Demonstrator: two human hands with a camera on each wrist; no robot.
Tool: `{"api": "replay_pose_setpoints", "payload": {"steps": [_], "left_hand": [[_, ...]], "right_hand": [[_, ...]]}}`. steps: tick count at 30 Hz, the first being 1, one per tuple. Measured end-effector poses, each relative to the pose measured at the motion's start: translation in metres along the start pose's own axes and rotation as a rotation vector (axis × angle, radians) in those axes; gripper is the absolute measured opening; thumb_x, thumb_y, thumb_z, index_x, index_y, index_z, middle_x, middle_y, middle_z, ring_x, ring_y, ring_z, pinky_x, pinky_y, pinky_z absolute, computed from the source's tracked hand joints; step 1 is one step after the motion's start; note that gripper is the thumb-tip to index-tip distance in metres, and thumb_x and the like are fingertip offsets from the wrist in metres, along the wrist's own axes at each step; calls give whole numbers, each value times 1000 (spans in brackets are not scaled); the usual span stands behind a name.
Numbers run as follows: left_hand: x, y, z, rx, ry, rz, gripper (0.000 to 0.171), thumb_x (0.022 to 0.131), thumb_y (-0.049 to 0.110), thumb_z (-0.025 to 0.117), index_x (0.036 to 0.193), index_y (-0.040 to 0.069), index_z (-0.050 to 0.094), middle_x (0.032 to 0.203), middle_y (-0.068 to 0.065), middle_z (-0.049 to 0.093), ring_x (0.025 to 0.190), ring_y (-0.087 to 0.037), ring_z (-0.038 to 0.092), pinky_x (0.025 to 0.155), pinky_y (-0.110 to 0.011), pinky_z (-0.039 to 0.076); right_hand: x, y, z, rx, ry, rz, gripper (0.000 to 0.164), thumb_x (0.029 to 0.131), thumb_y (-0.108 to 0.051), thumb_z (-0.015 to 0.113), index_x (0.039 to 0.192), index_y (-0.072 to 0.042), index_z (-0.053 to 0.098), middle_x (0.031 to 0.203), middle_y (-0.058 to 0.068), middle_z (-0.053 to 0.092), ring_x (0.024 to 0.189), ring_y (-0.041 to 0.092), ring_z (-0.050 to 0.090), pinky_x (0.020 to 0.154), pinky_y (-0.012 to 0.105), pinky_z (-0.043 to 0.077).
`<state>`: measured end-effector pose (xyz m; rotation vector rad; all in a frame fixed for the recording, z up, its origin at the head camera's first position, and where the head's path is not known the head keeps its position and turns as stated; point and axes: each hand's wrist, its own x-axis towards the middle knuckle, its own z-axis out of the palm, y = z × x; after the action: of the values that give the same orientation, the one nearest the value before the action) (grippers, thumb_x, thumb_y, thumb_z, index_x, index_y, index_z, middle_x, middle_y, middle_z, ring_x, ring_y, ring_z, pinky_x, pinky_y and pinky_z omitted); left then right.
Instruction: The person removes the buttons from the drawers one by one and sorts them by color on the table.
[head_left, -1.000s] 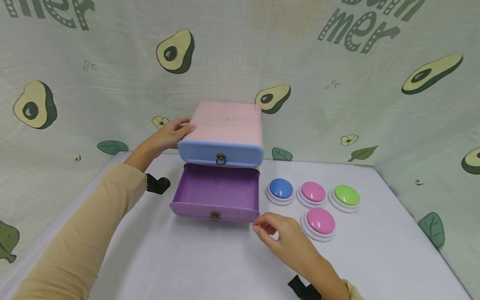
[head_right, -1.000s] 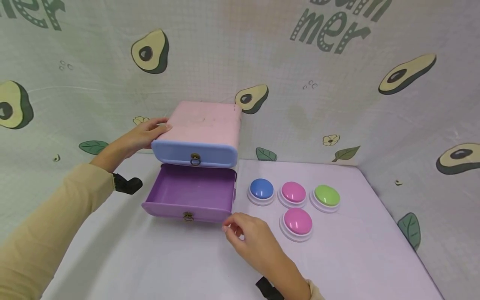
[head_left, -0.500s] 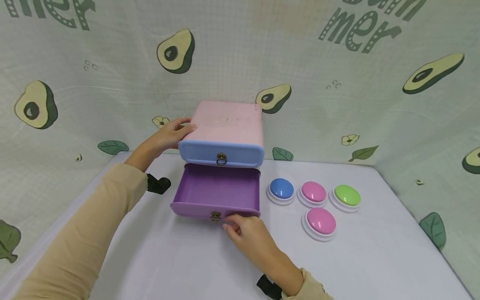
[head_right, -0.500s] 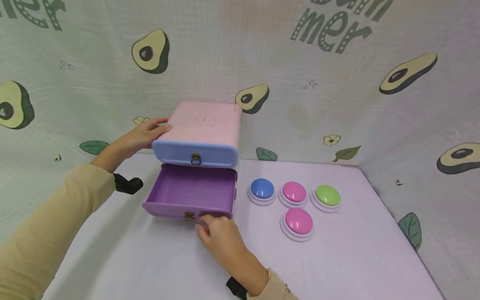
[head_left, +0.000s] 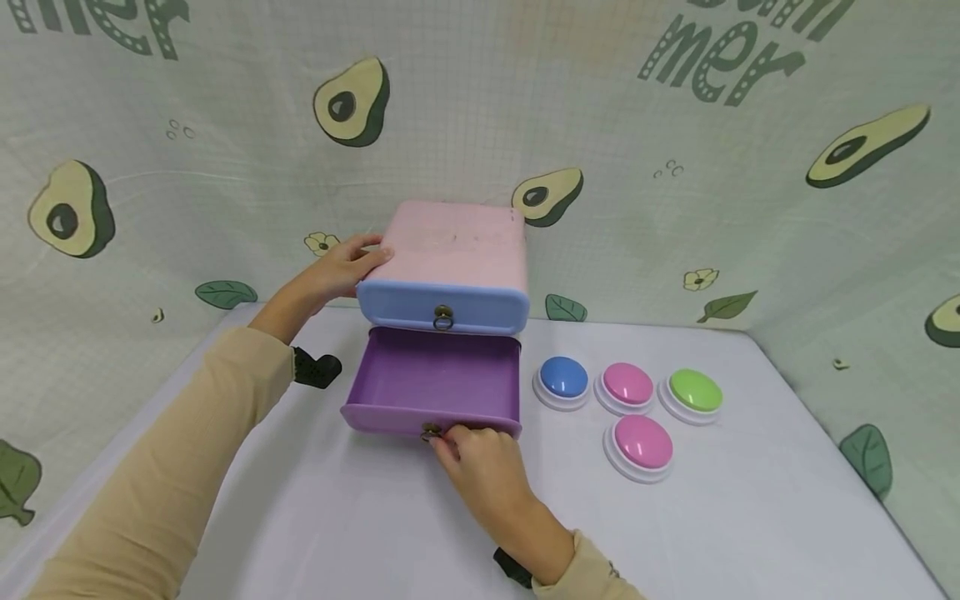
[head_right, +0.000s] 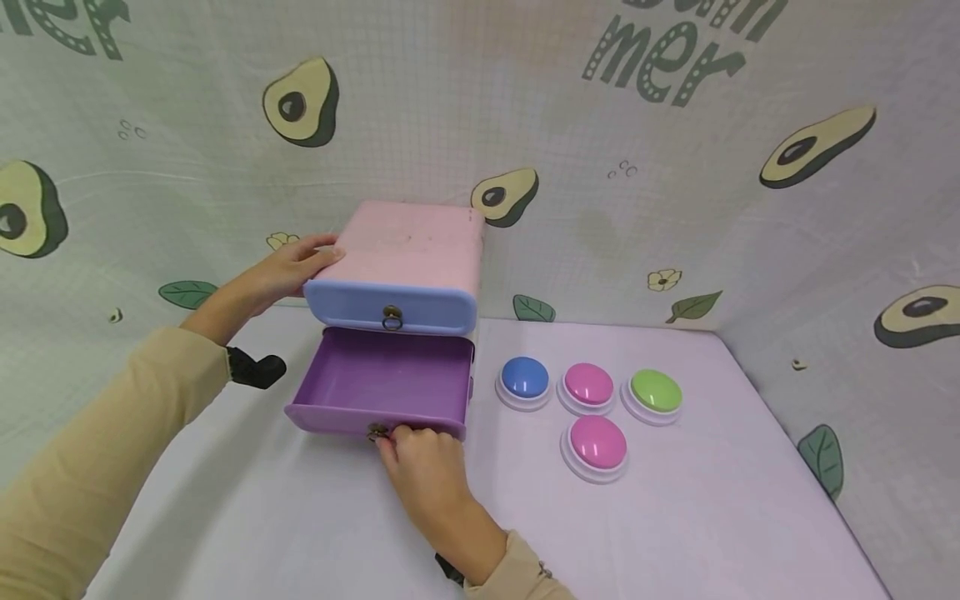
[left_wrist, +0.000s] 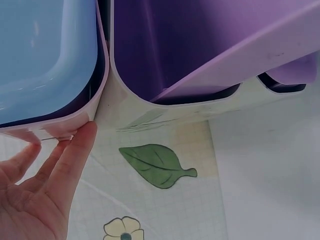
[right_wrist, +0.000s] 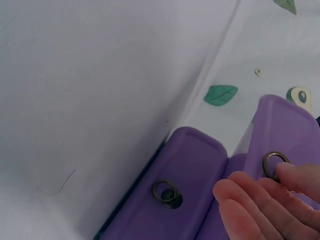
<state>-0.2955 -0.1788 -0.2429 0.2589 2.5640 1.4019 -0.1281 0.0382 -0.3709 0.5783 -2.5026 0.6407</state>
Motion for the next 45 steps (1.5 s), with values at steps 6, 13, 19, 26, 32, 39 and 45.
{"api": "replay_pose_setpoints", "payload": {"steps": [6,13,19,26,32,39,45], "left_hand": [[0,0,-1,7,6,-3,70,95,48,42,150,14,15,147,-19,30,122,-34,46,99,-50,42],[1,1,-1,10,7,-6,71,95,49,43,150,14,15,146,-20,31,121,-34,47,99,-50,43],[0,0,-1,17,6,-6,70,95,49,42,150,14,15,146,-19,32,121,-34,47,98,-49,43],[0,-1,0,17,-3,0,71,95,49,42,150,13,14,146,-20,31,121,-34,46,98,-49,43],[0,-1,1,18,2,-3,70,95,48,42,150,14,14,146,-20,32,121,-35,47,98,-51,43],[-1,1,2,12,-3,-4,70,95,47,42,150,14,13,148,-21,29,122,-35,45,99,-51,42],[-1,1,2,9,0,-6,70,96,46,42,150,14,14,147,-21,30,119,-35,47,98,-51,43]], "right_hand": [[-1,0,6,-81,92,-43,29,77,-23,75,58,-15,55,51,-8,54,42,5,42,38,18,32],[0,3,9,-98,143,-75,31,76,-20,75,56,-15,52,48,-7,51,40,7,40,36,19,30],[4,8,9,-67,103,-51,26,78,-18,74,60,-13,55,51,-6,51,43,3,38,41,14,28],[11,12,12,-45,106,-46,27,80,-17,73,60,-13,54,50,-7,45,44,3,34,42,13,23],[18,14,13,-47,110,-25,27,82,-17,71,61,-13,54,50,-6,43,45,5,33,42,14,23],[29,16,13,-40,81,5,22,84,-18,68,65,-12,59,51,-5,47,45,6,37,42,15,25],[38,18,14,-45,56,29,21,85,-19,68,67,-10,61,52,-4,49,45,7,39,42,16,27]]}}
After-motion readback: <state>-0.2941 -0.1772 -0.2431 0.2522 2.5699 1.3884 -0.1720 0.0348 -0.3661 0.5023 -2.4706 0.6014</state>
